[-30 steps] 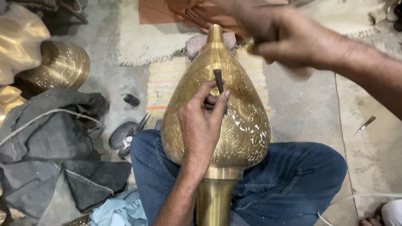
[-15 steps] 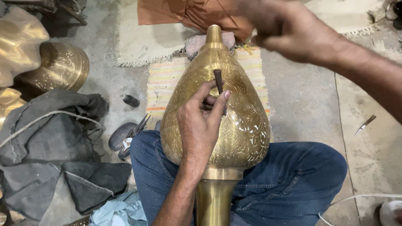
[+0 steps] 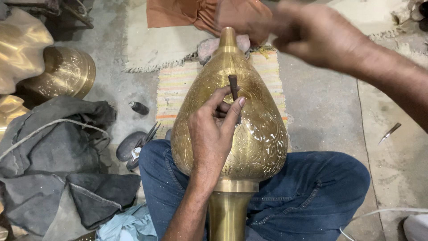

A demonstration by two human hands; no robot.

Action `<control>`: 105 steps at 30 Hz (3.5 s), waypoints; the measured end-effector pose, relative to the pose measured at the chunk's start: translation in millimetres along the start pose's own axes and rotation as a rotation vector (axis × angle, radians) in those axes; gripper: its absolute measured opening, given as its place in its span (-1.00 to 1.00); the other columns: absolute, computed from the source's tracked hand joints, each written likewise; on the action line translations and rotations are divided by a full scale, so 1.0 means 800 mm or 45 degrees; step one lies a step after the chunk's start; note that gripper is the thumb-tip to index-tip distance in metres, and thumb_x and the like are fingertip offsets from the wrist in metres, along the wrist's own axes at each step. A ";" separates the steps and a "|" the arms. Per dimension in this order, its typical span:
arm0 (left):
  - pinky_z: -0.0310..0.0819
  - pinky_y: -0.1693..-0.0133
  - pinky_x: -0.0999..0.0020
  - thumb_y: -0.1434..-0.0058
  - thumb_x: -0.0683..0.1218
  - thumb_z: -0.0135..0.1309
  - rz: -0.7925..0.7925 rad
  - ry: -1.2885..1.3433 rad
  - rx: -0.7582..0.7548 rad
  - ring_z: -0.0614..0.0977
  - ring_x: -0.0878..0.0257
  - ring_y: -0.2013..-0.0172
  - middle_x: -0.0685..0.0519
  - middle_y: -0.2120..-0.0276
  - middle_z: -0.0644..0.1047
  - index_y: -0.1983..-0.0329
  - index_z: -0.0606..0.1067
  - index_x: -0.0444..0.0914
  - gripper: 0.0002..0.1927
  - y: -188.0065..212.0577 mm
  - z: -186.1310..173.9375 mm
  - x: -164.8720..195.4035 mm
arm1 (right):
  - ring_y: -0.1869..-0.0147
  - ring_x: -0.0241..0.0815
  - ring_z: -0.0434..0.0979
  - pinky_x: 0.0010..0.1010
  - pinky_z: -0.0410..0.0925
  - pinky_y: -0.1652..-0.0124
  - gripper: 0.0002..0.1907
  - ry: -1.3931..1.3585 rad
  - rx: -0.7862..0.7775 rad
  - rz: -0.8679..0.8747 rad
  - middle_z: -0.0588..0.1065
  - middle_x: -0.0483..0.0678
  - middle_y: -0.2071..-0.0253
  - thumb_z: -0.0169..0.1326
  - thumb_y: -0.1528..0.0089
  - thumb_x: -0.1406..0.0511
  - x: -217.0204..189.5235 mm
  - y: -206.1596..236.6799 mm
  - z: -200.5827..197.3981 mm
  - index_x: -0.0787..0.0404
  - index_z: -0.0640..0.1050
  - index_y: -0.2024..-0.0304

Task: The person sits cross-legged on the floor holding a large brass vessel on their lap and engraves decorative patterns into its surface. They hold a chisel against the metal with one hand and strike it with a wooden mallet in the other, repositioning the chisel repeatedly to work across the patterned area.

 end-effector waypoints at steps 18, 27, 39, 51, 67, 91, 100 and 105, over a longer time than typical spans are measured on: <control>0.62 0.52 0.43 -0.28 -0.03 0.22 -0.007 -0.025 -0.033 0.68 0.37 0.52 0.07 0.53 0.65 -0.06 0.60 -0.24 -0.68 0.000 -0.001 0.000 | 0.17 -0.12 0.67 -0.21 0.52 0.13 -0.72 -0.211 -0.074 0.054 0.62 0.03 0.24 0.15 -0.30 0.24 0.022 0.000 0.017 0.28 0.58 0.01; 0.61 0.52 0.45 -0.28 -0.02 0.21 0.005 -0.003 -0.045 0.68 0.39 0.53 0.09 0.53 0.64 -0.08 0.60 -0.22 -0.67 -0.001 0.000 0.002 | 0.17 -0.16 0.72 -0.27 0.54 0.00 -0.61 0.319 -0.184 0.088 0.66 0.00 0.24 0.19 -0.31 0.16 0.009 0.011 0.012 0.08 0.49 -0.15; 0.57 0.54 0.47 -0.28 -0.03 0.21 0.019 -0.012 -0.054 0.66 0.41 0.53 0.10 0.53 0.64 -0.07 0.61 -0.20 -0.68 0.001 -0.003 0.005 | 0.21 -0.10 0.72 -0.16 0.58 0.14 -0.71 -0.163 -0.028 0.129 0.65 -0.01 0.29 0.20 -0.31 0.19 0.012 0.015 0.009 0.14 0.55 -0.03; 0.51 0.55 0.44 -0.28 -0.02 0.22 0.034 0.002 -0.075 0.63 0.41 0.55 0.08 0.53 0.65 -0.10 0.61 -0.20 -0.65 0.000 -0.005 0.007 | 0.20 -0.09 0.70 -0.17 0.55 0.07 -0.56 0.000 -0.210 0.211 0.64 0.01 0.28 0.23 -0.27 0.21 0.015 0.023 0.024 0.12 0.46 -0.16; 0.53 0.55 0.49 -0.30 0.01 0.20 0.049 0.030 -0.119 0.66 0.43 0.54 0.09 0.52 0.66 -0.12 0.58 -0.23 -0.62 0.000 -0.001 0.002 | 0.38 -0.17 0.68 -0.31 0.57 0.25 -0.73 0.632 -0.279 0.084 0.62 -0.04 0.38 0.12 -0.36 0.17 0.033 0.025 0.035 0.12 0.51 -0.05; 0.34 0.62 0.47 -0.28 0.06 0.19 0.033 0.009 -0.167 0.58 0.43 0.62 0.13 0.56 0.64 -0.12 0.60 -0.20 -0.60 -0.002 -0.002 -0.003 | 0.35 -0.04 0.67 -0.11 0.55 0.23 -0.69 0.582 -0.051 -0.068 0.60 -0.01 0.37 0.20 -0.32 0.16 0.022 0.029 0.035 0.10 0.49 -0.04; 0.36 0.57 0.48 -0.29 0.04 0.21 0.069 0.049 -0.145 0.57 0.46 0.61 0.13 0.59 0.62 -0.13 0.59 -0.22 -0.60 0.002 -0.006 0.001 | 0.19 0.03 0.65 -0.08 0.53 0.15 -0.72 0.186 0.259 -0.201 0.59 0.08 0.27 0.23 -0.31 0.25 0.000 0.035 0.009 0.16 0.51 -0.03; 0.31 0.58 0.44 -0.27 0.03 0.22 0.074 0.009 -0.145 0.53 0.42 0.63 0.12 0.61 0.60 -0.13 0.61 -0.22 -0.60 -0.001 -0.009 0.008 | 0.23 -0.09 0.68 -0.17 0.57 0.17 -0.75 0.146 -0.015 -0.078 0.63 -0.01 0.29 0.21 -0.29 0.20 0.019 0.031 0.023 0.15 0.57 0.04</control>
Point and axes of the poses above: each hand's wrist, its own y-axis away from the middle knuckle, its own z-axis out of the palm, x = y × z, the point moved 5 cm from there along -y, towards the middle knuckle
